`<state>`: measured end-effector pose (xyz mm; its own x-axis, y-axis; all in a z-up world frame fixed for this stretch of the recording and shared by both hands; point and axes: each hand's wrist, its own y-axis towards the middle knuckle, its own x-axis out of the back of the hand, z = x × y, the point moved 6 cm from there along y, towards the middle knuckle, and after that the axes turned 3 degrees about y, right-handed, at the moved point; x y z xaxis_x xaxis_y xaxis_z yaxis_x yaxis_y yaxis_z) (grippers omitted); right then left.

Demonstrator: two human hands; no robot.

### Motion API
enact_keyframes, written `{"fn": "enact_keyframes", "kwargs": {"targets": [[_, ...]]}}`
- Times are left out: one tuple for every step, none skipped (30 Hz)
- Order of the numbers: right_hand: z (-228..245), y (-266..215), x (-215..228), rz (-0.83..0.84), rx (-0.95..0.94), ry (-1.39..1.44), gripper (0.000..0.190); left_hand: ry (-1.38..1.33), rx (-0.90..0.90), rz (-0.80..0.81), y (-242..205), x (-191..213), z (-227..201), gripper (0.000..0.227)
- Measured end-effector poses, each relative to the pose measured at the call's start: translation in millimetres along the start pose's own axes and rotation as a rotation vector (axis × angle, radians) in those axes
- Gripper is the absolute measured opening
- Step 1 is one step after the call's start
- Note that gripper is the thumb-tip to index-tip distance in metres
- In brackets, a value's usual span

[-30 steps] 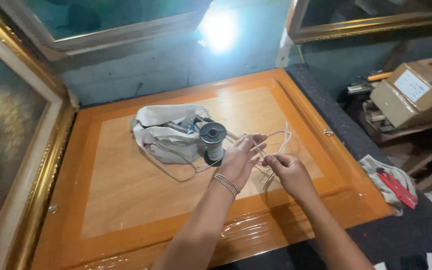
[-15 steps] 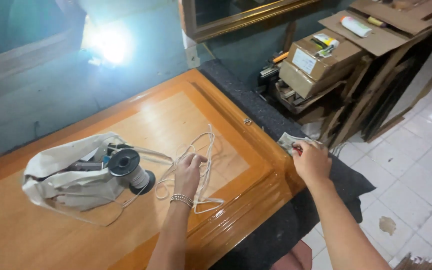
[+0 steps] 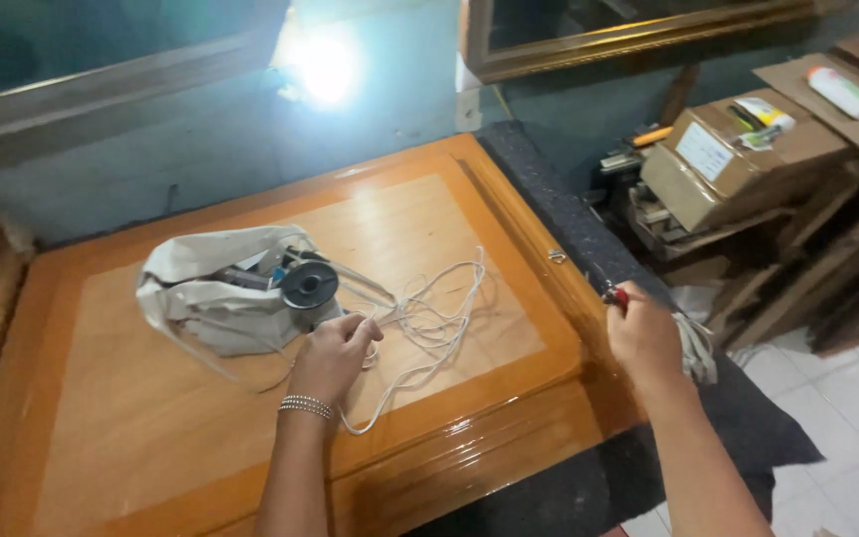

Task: Screwing eye hooks into a wooden picture frame and attaching a hanging wire.

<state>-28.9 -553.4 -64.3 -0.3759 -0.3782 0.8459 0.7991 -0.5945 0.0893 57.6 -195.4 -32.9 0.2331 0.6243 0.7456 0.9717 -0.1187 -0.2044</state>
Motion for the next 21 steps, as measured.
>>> {"fn": "enact_keyframes", "kwargs": {"targets": [[24, -6, 0, 0.014, 0.026, 0.003, 0.024, -0.006, 0.021, -0.020, -6, 7, 1, 0.029], [50, -15, -7, 0.146, 0.038, 0.109, 0.026, -0.067, -0.001, -0.024, -13, 14, 0, 0.028], [75, -26, -14, 0.280, 0.049, 0.211, 0.028, -0.127, -0.024, -0.028, -20, 22, -1, 0.028], [97, -34, -18, 0.294, 0.074, 0.216, 0.028, -0.129, -0.008, -0.052, -20, 26, 6, 0.028], [122, -45, -25, 0.385, 0.146, 0.264, 0.026, -0.223, -0.056, -0.063, -20, 29, 10, 0.026], [147, -60, -32, 0.478, 0.216, 0.311, 0.025, -0.314, -0.105, -0.073, -21, 33, 15, 0.025], [160, -69, -38, 0.494, 0.238, 0.315, 0.025, -0.313, -0.090, -0.095, -36, 46, 9, 0.025], [174, -80, -47, 0.590, 0.264, 0.310, 0.027, -0.386, -0.094, -0.085, -50, 57, 1, 0.025], [187, -93, -55, 0.686, 0.290, 0.304, 0.029, -0.460, -0.099, -0.075, -65, 67, -7, 0.025], [194, -98, -69, 0.697, 0.306, 0.308, 0.029, -0.457, -0.090, -0.092, -68, 73, -4, 0.025], [200, -102, -81, 0.695, 0.298, 0.356, 0.028, -0.484, -0.087, -0.093, -71, 79, -2, 0.025], [206, -107, -93, 0.692, 0.287, 0.405, 0.028, -0.512, -0.085, -0.090, -74, 84, 0, 0.024], [216, -116, -98, 0.702, 0.299, 0.408, 0.028, -0.510, -0.078, -0.104, -72, 87, 8, 0.024], [220, -119, -97, 0.619, 0.157, 0.678, 0.020, -0.520, -0.082, -0.101, -70, 89, 15, 0.024], [223, -123, -98, 0.528, 0.007, 0.942, 0.014, -0.530, -0.086, -0.097, -67, 91, 22, 0.024], [231, -125, -99, 0.531, 0.014, 0.941, 0.014, -0.532, -0.086, -0.104, -74, 95, 20, 0.024], [246, -127, -97, 0.563, 0.088, 1.103, 0.023, -0.536, -0.118, -0.064, -80, 97, 15, 0.023], [258, -129, -94, 0.588, 0.160, 1.262, 0.039, -0.542, -0.152, -0.018, -86, 97, 11, 0.022], [267, -130, -92, 0.588, 0.162, 1.259, 0.039, -0.545, -0.153, -0.019, -82, 96, 14, 0.022], [278, -135, -93, 0.705, 0.197, 1.218, 0.043, -0.552, -0.184, -0.008, -79, 94, 14, 0.020], [289, -141, -94, 0.821, 0.231, 1.173, 0.046, -0.559, -0.215, 0.003, -76, 92, 15, 0.022]]}}
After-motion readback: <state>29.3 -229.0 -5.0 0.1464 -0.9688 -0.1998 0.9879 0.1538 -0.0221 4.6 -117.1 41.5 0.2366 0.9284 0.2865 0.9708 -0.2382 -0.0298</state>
